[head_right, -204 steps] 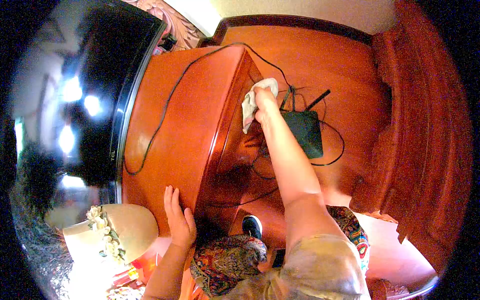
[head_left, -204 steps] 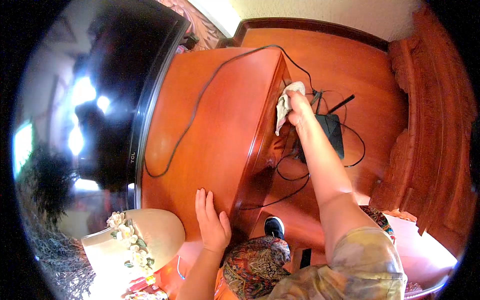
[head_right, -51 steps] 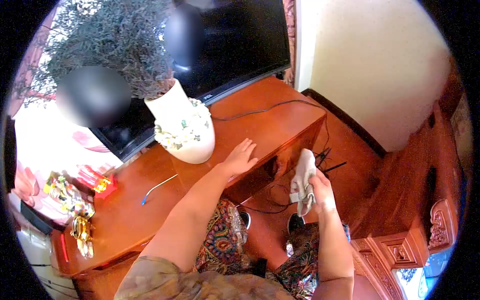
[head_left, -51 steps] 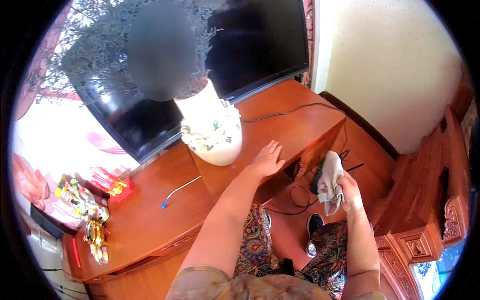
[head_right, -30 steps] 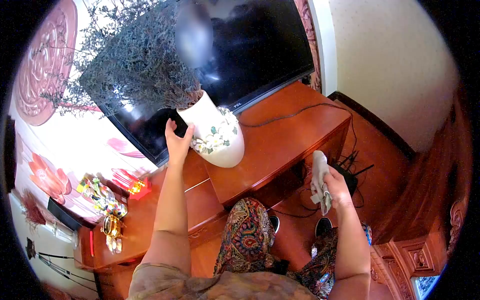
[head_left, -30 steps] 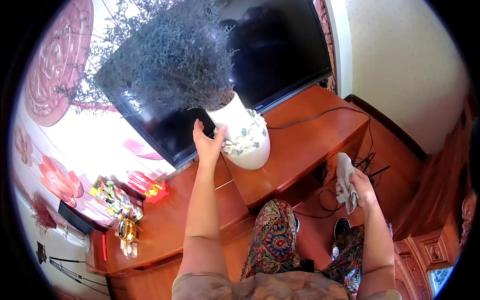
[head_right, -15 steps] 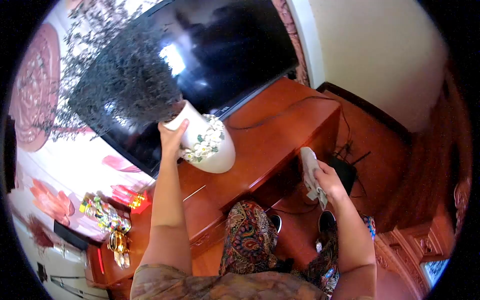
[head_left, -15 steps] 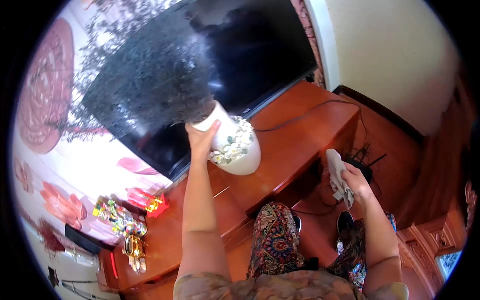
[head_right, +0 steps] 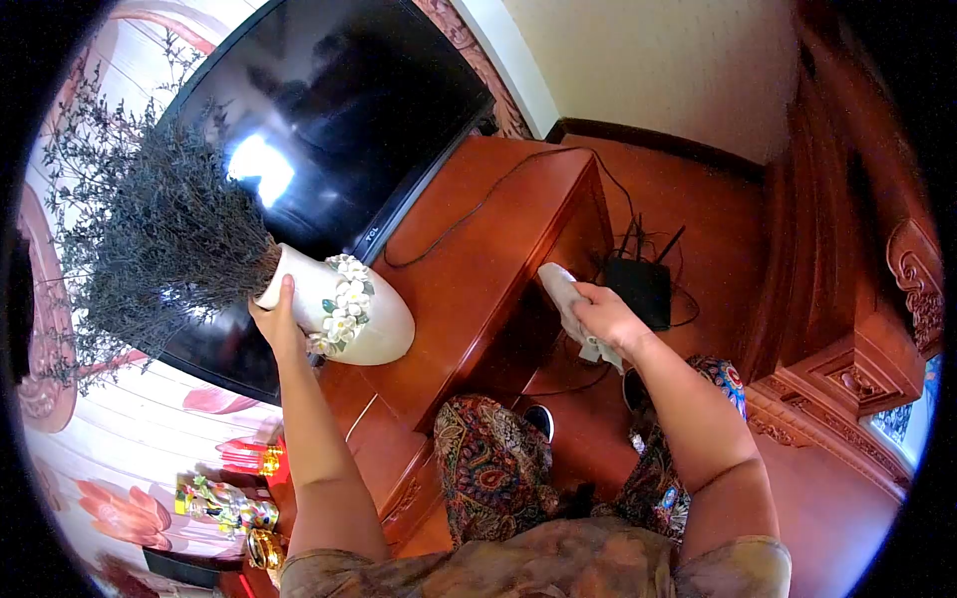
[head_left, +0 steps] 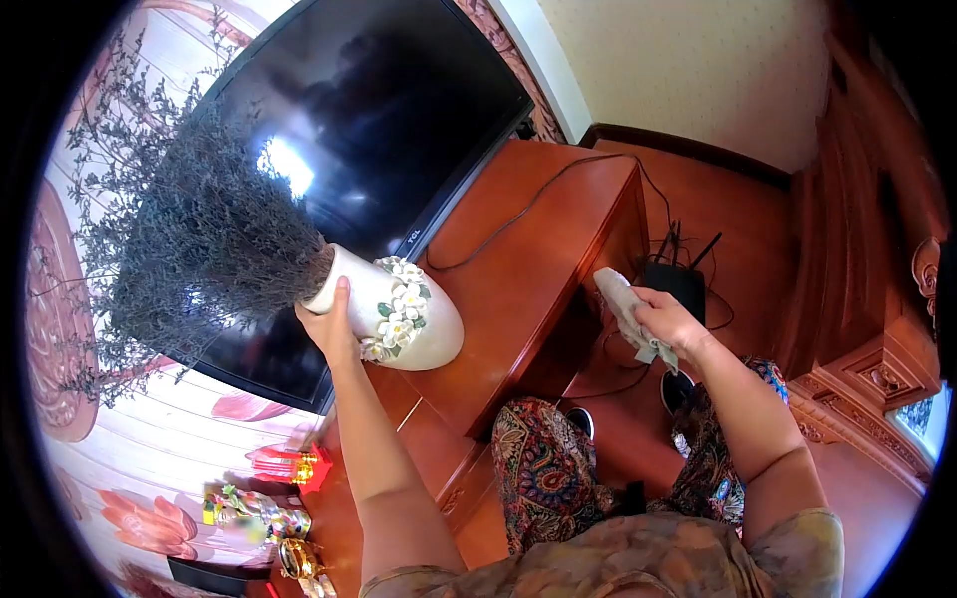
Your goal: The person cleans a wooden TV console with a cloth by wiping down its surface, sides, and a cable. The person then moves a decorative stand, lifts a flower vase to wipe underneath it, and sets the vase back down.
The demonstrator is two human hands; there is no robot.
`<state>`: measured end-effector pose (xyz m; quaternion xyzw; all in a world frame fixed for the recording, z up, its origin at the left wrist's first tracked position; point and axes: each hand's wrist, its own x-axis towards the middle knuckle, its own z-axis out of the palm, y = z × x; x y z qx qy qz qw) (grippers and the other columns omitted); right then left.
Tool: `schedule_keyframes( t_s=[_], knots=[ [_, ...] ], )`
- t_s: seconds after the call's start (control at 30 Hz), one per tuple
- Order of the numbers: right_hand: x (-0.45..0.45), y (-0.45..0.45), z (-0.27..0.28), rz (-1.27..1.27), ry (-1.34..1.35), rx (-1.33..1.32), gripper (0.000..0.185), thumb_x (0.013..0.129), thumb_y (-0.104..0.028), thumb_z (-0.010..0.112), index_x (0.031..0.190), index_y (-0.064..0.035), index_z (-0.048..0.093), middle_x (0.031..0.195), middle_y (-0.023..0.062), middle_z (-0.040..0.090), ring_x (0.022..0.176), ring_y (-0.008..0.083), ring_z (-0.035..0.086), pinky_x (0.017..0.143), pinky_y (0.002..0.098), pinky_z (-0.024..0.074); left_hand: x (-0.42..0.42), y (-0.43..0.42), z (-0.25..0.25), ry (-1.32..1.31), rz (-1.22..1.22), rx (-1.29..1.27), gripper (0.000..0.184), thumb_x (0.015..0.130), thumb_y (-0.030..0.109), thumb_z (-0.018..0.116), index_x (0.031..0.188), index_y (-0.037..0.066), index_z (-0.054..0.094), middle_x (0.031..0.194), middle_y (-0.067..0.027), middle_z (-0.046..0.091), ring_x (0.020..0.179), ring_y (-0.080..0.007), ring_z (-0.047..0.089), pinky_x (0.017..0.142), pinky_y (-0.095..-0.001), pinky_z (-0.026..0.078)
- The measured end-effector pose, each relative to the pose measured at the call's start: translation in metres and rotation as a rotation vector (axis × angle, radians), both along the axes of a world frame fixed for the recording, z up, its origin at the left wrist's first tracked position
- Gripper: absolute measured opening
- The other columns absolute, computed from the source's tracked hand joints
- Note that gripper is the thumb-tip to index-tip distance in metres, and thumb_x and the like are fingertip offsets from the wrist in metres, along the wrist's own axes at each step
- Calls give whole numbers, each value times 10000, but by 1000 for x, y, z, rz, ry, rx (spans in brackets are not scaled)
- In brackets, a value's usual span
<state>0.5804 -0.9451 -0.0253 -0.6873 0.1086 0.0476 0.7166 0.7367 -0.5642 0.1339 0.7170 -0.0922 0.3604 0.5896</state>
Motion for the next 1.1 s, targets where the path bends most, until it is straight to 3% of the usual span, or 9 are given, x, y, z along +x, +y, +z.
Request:
schedule_keyframes(
  t_s=[0.37,0.53,0.7,0.77,0.83,0.9,0.97,1.03,1.1],
  knots=[
    [-1,9,4,24,-3,-39,416,790,-133,450,1182,-12,515,923,104,596,847,168,537,776,273,425,-1,-16,12,-4,-27,8,682,672,51,758,1217,-69,367,1146,-160,499,994,-223,525,882,-326,425],
    [-3,13,-2,42,-25,-48,431,796,-149,452,1203,-16,503,951,126,606,870,194,557,796,280,426,-1,-40,20,9,-174,-61,585,698,25,724,1183,-65,408,1125,-149,516,986,-206,533,877,-318,428],
    [-8,20,10,106,26,-361,456,817,-189,441,1261,-89,471,994,185,610,887,242,597,827,304,446,13,-82,30,-27,-238,-74,533,700,-2,706,1153,-60,431,1077,-142,539,959,-204,545,863,-305,434],
    [-15,24,19,137,102,-411,483,813,-222,458,1286,-130,445,985,165,623,719,275,631,731,331,490,22,-105,33,12,-308,-89,528,687,-17,711,1136,-58,436,1083,-144,535,965,-203,540,870,-305,431],
    [-21,23,29,265,134,-509,483,807,-230,456,1284,-157,453,997,152,625,712,285,633,705,331,499,31,-128,34,9,-389,-90,559,671,-23,727,1139,-57,422,1093,-140,527,975,-199,534,869,-301,436],
    [-21,26,13,373,97,-664,479,802,-230,449,1277,-171,463,1012,152,621,735,279,633,713,356,501,35,-153,33,14,-407,-137,575,672,-20,731,1148,-58,411,1093,-138,527,985,-197,530,877,-302,434],
    [-25,28,13,437,63,-776,461,801,-240,444,1257,-183,488,1055,160,603,927,303,596,829,393,455,43,-174,32,8,-467,-152,585,671,-22,734,1154,-56,406,1105,-139,520,992,-195,528,885,-306,432],
    [-28,29,33,514,133,-795,456,800,-243,452,1251,-194,496,1075,155,597,991,326,565,851,407,436,53,-192,30,17,-501,-182,597,672,-29,731,1166,-51,397,1114,-135,515,997,-191,524,882,-301,435],
    [-22,27,33,542,129,-789,430,800,-242,469,1224,-195,520,1076,156,597,988,331,565,836,422,433,70,-209,24,-46,-475,-162,481,734,6,691,1140,-50,439,1080,-134,552,940,-183,556,867,-307,443]
  ],
)
